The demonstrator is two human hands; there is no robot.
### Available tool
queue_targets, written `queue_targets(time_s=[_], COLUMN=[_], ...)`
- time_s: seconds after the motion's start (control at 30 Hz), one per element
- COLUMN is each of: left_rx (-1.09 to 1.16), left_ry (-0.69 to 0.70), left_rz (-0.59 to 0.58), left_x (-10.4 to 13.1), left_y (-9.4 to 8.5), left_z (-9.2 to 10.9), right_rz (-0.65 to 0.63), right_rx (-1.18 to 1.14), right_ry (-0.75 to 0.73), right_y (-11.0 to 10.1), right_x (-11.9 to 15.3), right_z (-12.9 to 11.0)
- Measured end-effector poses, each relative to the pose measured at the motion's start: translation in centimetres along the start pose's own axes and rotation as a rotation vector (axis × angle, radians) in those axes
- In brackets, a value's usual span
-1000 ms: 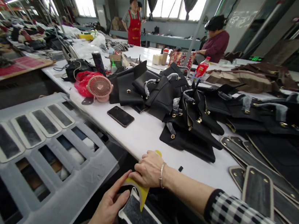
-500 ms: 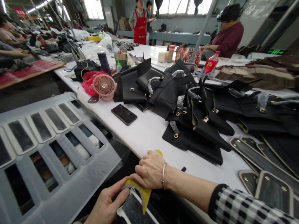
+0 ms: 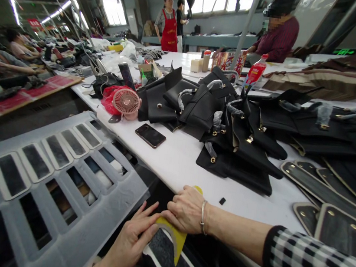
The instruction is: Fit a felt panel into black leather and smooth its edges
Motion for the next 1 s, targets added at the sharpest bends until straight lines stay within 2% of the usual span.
queue_targets(time_s=[0.1,0.2,0.43,0.6,0.67,0.73,0.87,1.0], left_rx=[-0.016,0.05,0.505,0.607,0.637,0.661,0.691,0.727], left_ry=[0.034,0.003,-0.325,-0.353,-0.383,-0.408,-0.456,-0.498], left_rz=[-0.049,-0.092,-0.18,-0.279,-0.334,-0.368,-0.382,-0.36], left_x=[-0.1,-0.3,-1.6,-2.5,-2.7,-2.8,-2.9,-2.9], left_y=[-0.1,-0.3,0.7,1.8,2.5,3.0,3.4,3.4], left_z=[0.5,0.6,-0.7,-0.6,-0.8,-1.2,-1.5,-1.2], right_rz=[-0.018,-0.03,-0.07,-0.083,-0.083,-0.089,-0.053,0.096], right_rx=[-0.001,0.017,0.109,0.203,0.242,0.247,0.037,-0.52], right_ry=[0.077,0.155,0.293,0.423,0.533,0.707,1.105,1.369], right_y=[-0.1,-0.2,-0.8,-3.1,-4.4,-5.8,-8.0,-8.1], right_x=[0.8,1.6,2.8,4.6,6.4,9.1,15.4,19.1], right_z=[-0.6,-1.3,-2.5,-2.6,-2.2,-1.4,-0.8,-3.6])
Point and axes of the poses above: each hand's wrist, its own x-axis away from the middle knuckle, its own y-axis out of the palm, z = x × y, the point moved 6 cm from there along -x, towards the middle knuckle, and after that the axes turned 12 degrees about z, right-handed, at the moved point
